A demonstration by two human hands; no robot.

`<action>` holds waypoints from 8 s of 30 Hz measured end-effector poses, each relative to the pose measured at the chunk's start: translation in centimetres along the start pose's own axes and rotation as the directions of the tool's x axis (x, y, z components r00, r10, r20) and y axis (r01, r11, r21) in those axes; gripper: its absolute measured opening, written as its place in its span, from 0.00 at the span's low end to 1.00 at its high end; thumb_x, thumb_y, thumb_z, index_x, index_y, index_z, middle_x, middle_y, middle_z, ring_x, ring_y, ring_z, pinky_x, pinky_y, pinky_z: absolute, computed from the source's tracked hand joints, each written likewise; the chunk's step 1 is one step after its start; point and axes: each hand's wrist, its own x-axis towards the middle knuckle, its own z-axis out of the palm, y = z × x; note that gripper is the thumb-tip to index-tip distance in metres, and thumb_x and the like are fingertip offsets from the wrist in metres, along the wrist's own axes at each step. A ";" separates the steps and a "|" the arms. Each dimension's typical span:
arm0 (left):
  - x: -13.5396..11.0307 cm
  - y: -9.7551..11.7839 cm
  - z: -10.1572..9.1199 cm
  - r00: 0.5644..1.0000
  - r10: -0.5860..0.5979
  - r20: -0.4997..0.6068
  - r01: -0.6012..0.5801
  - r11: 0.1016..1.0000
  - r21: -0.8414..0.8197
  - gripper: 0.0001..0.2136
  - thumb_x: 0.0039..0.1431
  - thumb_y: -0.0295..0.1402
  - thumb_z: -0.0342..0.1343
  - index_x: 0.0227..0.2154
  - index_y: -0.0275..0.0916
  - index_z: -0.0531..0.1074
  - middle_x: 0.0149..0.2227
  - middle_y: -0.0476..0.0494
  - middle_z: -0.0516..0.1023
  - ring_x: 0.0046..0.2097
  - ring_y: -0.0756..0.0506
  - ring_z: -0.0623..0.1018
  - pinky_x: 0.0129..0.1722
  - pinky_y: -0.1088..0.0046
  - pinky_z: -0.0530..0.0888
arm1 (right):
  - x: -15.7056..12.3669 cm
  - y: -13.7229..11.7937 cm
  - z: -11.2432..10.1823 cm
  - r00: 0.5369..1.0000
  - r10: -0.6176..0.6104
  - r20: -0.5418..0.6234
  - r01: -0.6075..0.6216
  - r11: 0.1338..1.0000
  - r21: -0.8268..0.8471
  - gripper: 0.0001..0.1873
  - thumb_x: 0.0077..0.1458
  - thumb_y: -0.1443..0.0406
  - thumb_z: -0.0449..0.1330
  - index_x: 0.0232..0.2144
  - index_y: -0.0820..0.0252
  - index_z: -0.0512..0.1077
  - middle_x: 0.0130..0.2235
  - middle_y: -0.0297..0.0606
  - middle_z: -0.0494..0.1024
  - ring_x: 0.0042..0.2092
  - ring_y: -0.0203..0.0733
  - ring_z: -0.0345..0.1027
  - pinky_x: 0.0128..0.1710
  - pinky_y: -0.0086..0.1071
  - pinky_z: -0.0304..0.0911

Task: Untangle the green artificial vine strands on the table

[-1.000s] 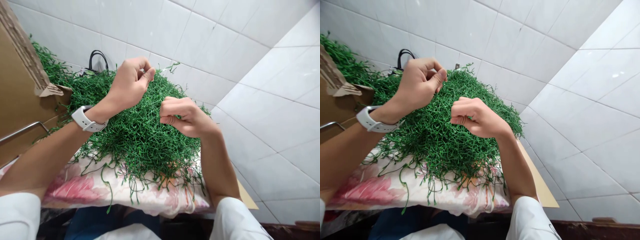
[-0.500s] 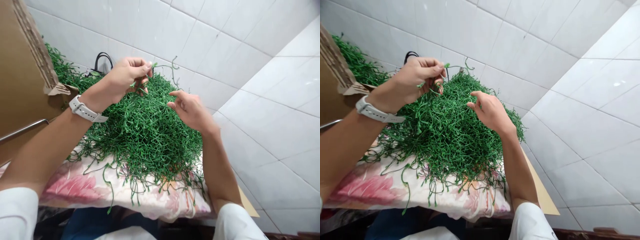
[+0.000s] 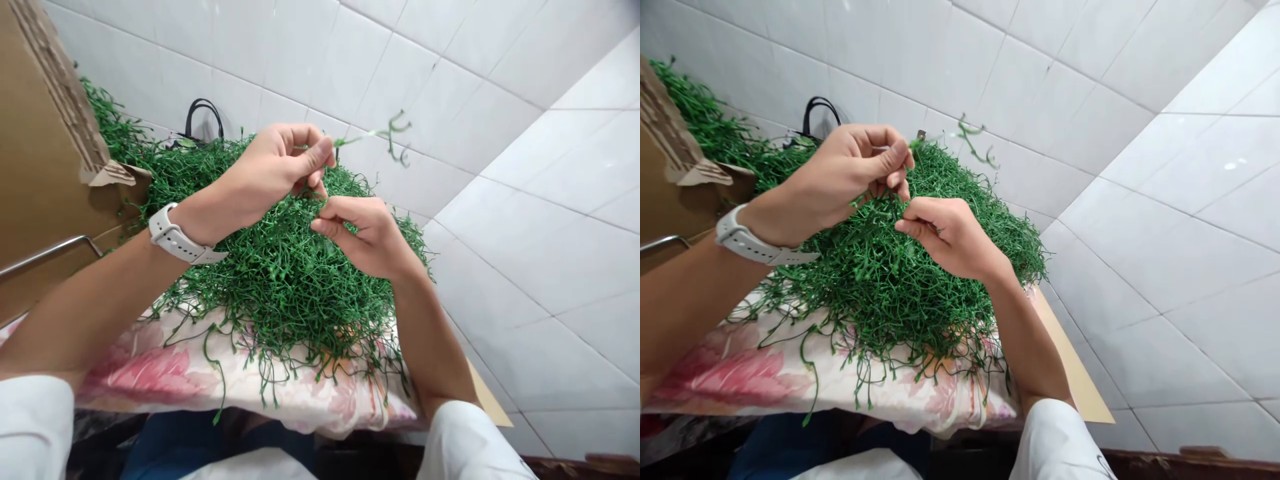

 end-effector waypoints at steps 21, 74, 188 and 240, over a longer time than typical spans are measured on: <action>1.6 2.1 -5.0 0.946 -0.178 -0.270 0.132 0.975 -0.180 0.14 0.73 0.27 0.47 0.28 0.38 0.67 0.20 0.55 0.53 0.22 0.58 0.58 0.23 0.82 0.63 | -0.9 -1.8 -5.1 0.680 -0.017 0.733 -0.170 0.969 0.180 0.12 0.69 0.68 0.55 0.32 0.60 0.74 0.34 0.39 0.81 0.35 0.35 0.72 0.36 0.28 0.63; -0.1 0.7 1.8 0.943 -0.328 -0.058 0.297 0.906 -0.300 0.15 0.67 0.23 0.52 0.23 0.38 0.62 0.17 0.58 0.54 0.16 0.59 0.56 0.20 0.80 0.60 | 0.2 -2.4 -4.5 0.876 0.029 0.482 -0.139 0.971 0.192 0.30 0.70 0.58 0.56 0.19 0.57 0.48 0.22 0.29 0.49 0.26 0.33 0.44 0.27 0.33 0.48; 0.7 3.1 -5.9 0.998 -0.038 -0.045 0.023 0.954 -0.300 0.20 0.77 0.31 0.40 0.28 0.38 0.67 0.21 0.58 0.43 0.23 0.54 0.45 0.17 0.85 0.56 | -1.1 -0.8 -4.0 0.990 -0.078 0.117 0.041 0.958 0.285 0.16 0.69 0.58 0.59 0.30 0.57 0.76 0.41 0.43 0.83 0.44 0.43 0.79 0.45 0.39 0.73; -0.9 1.4 0.8 0.984 0.144 0.109 -0.169 0.946 0.276 0.11 0.66 0.22 0.53 0.25 0.30 0.70 0.18 0.61 0.58 0.20 0.64 0.55 0.23 0.88 0.48 | -0.6 -1.4 -2.0 0.919 -0.078 0.387 0.086 0.996 -0.005 0.13 0.70 0.68 0.57 0.30 0.59 0.64 0.29 0.31 0.68 0.32 0.31 0.59 0.34 0.26 0.58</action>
